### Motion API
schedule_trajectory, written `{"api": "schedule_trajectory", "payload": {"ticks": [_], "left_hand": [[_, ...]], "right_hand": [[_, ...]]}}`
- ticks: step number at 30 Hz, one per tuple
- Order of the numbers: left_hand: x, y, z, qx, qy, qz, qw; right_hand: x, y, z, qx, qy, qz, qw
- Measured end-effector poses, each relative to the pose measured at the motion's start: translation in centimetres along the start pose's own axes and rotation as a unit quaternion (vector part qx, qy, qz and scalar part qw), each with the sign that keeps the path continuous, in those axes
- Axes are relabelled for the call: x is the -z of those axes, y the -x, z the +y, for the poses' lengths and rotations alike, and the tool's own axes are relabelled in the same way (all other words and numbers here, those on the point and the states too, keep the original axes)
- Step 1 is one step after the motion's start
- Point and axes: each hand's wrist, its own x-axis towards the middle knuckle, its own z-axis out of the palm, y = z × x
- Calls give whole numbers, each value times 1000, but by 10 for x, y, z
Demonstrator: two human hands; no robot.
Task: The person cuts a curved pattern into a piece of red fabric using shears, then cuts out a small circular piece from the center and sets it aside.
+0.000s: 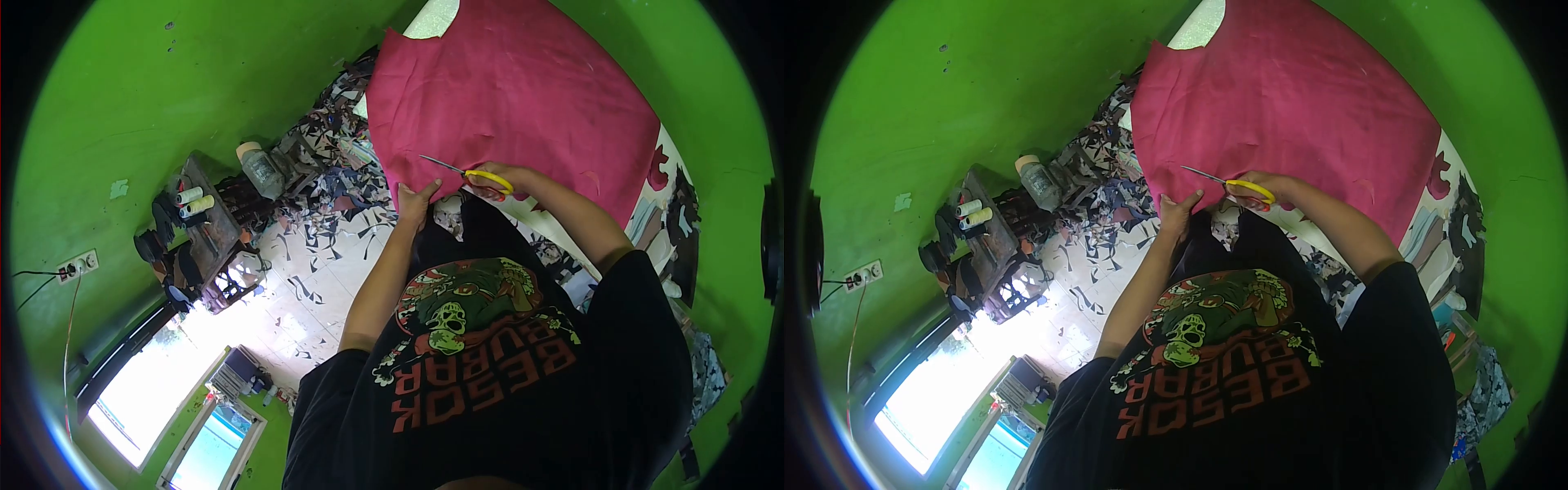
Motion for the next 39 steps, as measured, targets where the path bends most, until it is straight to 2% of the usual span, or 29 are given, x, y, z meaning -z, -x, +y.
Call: {"api": "schedule_trajectory", "payload": {"ticks": [2,3,4,5,8,12,18,21,24,30,35,39], "left_hand": [[2,-2,-6,4,118,-34,992],[3,-4,-8,5,118,-37,992],[4,-6,-8,23,160,-16,987],[6,-7,-8,40,202,7,978],[7,-8,-8,32,188,-1,982],[7,-12,-13,24,193,-24,981],[5,-15,-11,34,188,6,981],[9,-14,-11,10,173,-5,985],[3,-9,-5,49,184,-12,982],[-2,-4,-2,47,187,1,981],[-4,-3,-1,22,184,-6,983],[-6,1,1,25,165,-4,986]], "right_hand": [[-8,19,-18,-26,0,12,1000],[-12,31,-25,-71,11,45,996],[-14,43,-32,-115,21,80,990],[-8,54,-40,-127,60,53,989],[17,63,-32,-76,109,14,991],[9,69,-63,-91,169,30,981],[24,58,-61,-93,171,4,981],[25,92,-77,-81,145,12,986],[25,107,-84,-110,116,16,987],[26,68,-67,-105,83,-57,989],[13,43,-61,-61,102,-50,992],[4,22,-50,-23,61,-39,997]]}}
